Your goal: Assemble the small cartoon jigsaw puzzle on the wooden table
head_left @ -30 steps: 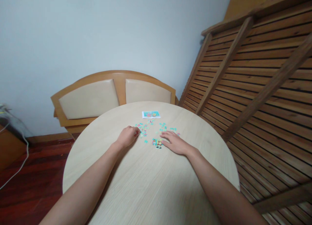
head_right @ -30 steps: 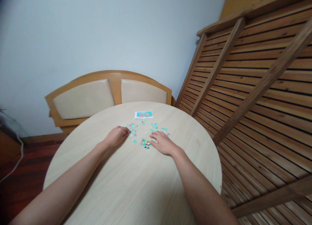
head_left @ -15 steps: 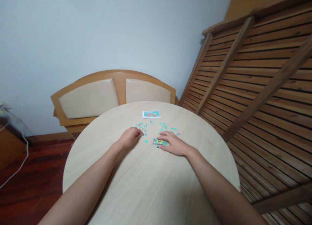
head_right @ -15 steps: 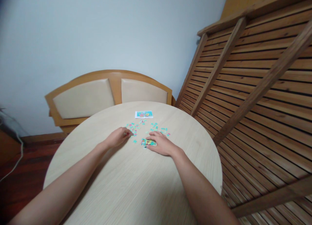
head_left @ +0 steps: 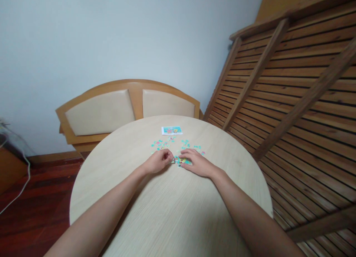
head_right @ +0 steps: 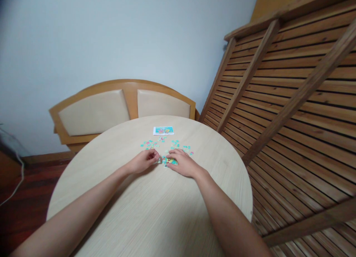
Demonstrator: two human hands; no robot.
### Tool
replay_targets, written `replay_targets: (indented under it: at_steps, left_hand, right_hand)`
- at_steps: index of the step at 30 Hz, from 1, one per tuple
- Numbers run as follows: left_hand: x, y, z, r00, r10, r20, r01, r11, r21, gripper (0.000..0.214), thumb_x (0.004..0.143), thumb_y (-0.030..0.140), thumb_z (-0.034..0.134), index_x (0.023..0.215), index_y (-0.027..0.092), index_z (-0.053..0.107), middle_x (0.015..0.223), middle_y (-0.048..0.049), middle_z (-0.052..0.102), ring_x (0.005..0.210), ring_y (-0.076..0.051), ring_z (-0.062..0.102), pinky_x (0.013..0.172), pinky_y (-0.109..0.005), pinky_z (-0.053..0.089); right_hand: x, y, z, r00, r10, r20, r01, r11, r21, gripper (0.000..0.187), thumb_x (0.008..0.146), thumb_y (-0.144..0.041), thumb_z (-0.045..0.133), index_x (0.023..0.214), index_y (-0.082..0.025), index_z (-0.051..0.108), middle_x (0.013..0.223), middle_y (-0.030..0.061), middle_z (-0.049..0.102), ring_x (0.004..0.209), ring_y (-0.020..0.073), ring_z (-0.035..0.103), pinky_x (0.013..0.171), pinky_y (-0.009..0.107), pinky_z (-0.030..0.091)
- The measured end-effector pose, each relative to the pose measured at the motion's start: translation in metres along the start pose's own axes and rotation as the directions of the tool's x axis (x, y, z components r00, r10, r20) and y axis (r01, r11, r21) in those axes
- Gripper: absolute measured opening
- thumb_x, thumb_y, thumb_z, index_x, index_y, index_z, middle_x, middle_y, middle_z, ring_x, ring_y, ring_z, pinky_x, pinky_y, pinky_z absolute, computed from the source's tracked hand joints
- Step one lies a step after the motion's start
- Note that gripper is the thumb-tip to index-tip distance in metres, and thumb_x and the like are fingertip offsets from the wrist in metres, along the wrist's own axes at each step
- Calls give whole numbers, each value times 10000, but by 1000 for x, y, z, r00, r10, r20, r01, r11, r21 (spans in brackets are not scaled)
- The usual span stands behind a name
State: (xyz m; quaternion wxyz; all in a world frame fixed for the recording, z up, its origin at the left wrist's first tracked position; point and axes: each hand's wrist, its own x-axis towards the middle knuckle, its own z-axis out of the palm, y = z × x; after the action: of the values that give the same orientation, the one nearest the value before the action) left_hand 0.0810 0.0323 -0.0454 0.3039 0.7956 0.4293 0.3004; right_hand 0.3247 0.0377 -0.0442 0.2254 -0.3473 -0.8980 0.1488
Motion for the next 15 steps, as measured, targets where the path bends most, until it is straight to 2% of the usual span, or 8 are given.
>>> replay_targets:
  at_steps: [7,15]
  left_hand:
    - [-3,9,6,997,35,62,-40,997,72,194,871,269,529,913,152,678,817,-33,694,716,-150,590,679,-249,445]
    - [-1,2,14,999,13,47,-21,983,183,210,844,260,545,871,168,731,785,-45,720,695,-162,628,691,-248,468]
  right_hand:
    - [0,-2,-1,998,-25,49,24,1000,17,333,873,-355,675,1176,-221,705,1211,101,640,1214,269,518,1072,428,388]
    - [0,-3,0,998,-36,52,35,999,29,334,866,-366,685,1175,-243,716,1213,96,641,1207,264,520,1067,417,390]
